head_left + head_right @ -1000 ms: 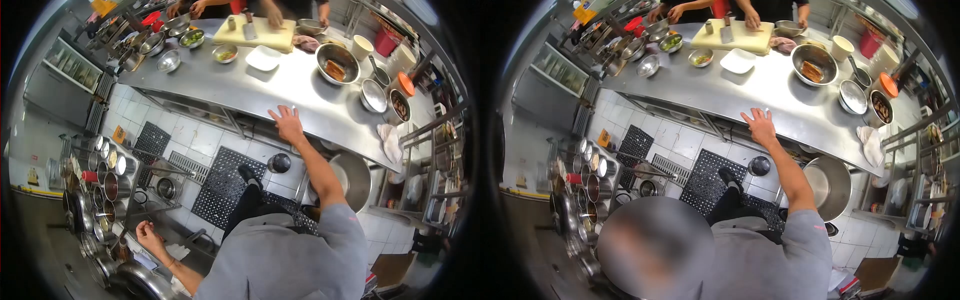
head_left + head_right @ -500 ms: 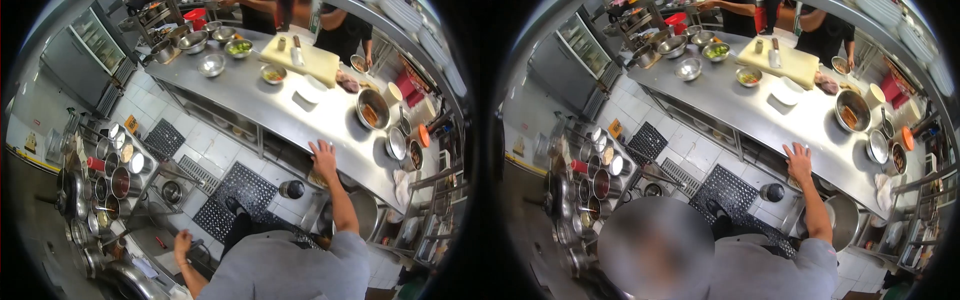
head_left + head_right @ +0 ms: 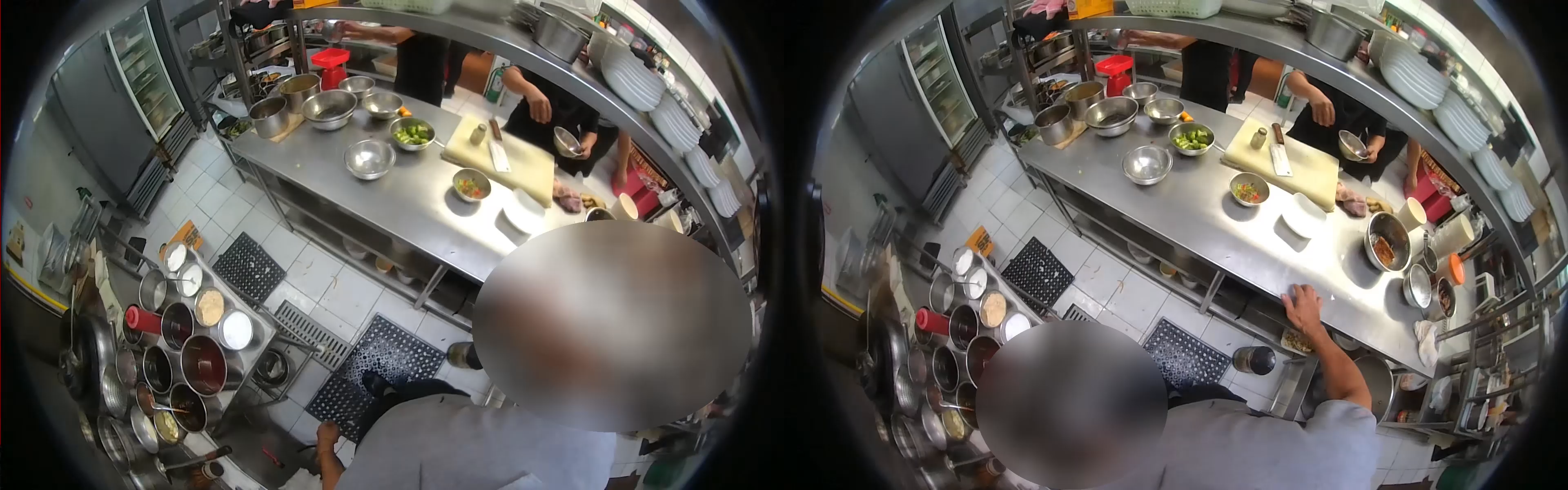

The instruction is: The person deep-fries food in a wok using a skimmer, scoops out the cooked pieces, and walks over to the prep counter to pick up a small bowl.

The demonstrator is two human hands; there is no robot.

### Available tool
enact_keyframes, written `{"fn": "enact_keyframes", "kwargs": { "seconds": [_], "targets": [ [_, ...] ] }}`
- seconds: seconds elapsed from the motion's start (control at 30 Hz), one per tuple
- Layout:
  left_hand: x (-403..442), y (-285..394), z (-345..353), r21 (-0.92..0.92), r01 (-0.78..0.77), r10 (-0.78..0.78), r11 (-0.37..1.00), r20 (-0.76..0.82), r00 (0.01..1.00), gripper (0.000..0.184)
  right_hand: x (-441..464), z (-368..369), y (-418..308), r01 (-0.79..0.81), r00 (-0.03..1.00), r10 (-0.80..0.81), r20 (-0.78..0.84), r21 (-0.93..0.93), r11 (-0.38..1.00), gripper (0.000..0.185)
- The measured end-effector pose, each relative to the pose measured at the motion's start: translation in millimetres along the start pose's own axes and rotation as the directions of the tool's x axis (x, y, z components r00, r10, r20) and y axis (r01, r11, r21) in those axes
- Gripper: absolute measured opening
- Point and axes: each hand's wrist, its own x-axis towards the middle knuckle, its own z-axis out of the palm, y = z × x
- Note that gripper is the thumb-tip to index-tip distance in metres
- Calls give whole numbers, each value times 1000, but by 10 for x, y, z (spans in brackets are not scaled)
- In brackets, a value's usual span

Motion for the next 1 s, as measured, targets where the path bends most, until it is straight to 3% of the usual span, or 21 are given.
{"fn": "enact_keyframes", "kwargs": {
  "seconds": [0.03, 0.1, 0.13, 0.17, 0.27, 0.33, 0.37, 0.43, 0.47, 0.5, 0.57, 0.63, 0.7, 0.77, 0.83, 0.9, 0.97, 1.0],
  "targets": [
    [-52, 247, -94, 74, -87, 87, 993, 3, 996, 31, 144, 88, -75, -12, 1000, 14, -22, 108, 994, 52],
    [-284, 963, -372, 224, -254, 258, 941, 8, 966, 31, 541, 358, -195, 118, 974, -55, -221, 285, 951, 40],
    [-197, 1030, -365, 224, -261, 265, 939, 11, 964, 31, 710, 312, -369, 31, 990, 22, -137, 376, 926, 40],
    [-67, 1091, -333, 130, -278, 284, 952, -27, 958, 30, 880, 251, -571, -60, 995, 91, -47, 457, 887, 40],
    [118, 1380, -336, -28, -297, 293, 955, -92, 952, 30, 1403, 373, -802, -78, 993, 114, -32, 549, 832, 36],
    [169, 1504, -318, -92, -286, 274, 954, -119, 954, 28, 1731, 407, -912, -296, 955, 191, 228, 792, 534, 40],
    [230, 1522, -286, -196, -285, 269, 938, -104, 958, 27, 1900, 439, -918, -295, 955, 183, 232, 792, 535, 40],
    [225, 1575, -266, -300, -274, 256, 914, -100, 962, 27, 2235, 559, -921, -538, 812, 217, 542, 839, -85, 47],
    [151, 1676, -310, -363, -237, 228, 901, -69, 971, 26, 2392, 671, -886, -535, 806, 133, 577, 806, -254, 50],
    [59, 1771, -357, -424, -197, 201, 884, -37, 979, 26, 2506, 774, -821, -543, 804, 118, 583, 801, -253, 50],
    [-229, 2072, -525, -457, -132, 134, 880, -29, 991, 25, 2721, 863, -868, -496, 722, 253, 644, 736, -461, 49],
    [-483, 2273, -696, -467, -77, 82, 881, -10, 997, 24, 2795, 902, -953, -454, 735, 314, 601, 780, -430, 47],
    [-646, 2455, -755, -672, 12, -53, 740, -40, 998, 20, 2804, 958, -904, -389, 762, 411, 501, 861, -328, 48],
    [-704, 2548, -819, -699, 3, -33, 715, -30, 999, 18, 2679, 798, -982, -345, 785, 449, 427, 903, -256, 38],
    [-756, 2690, -869, -756, -18, -42, 655, -61, 997, 17, 2572, 646, -1241, -405, 843, 462, 274, 889, 212, 30],
    [-902, 3003, -973, -799, -89, 40, 595, -81, 996, 17, 2355, 635, -1442, -229, 964, 201, 177, 933, 278, 24],
    [-1111, 3452, -1102, -790, -141, 104, 597, -99, 990, 20, 2085, 547, -1793, -214, 962, -85, 261, 908, 361, 23],
    [-1123, 3611, -1107, -800, -177, 150, 574, -110, 983, 22, 1891, 439, -2077, -278, 925, -164, 342, 905, 321, 22]
  ]
}}
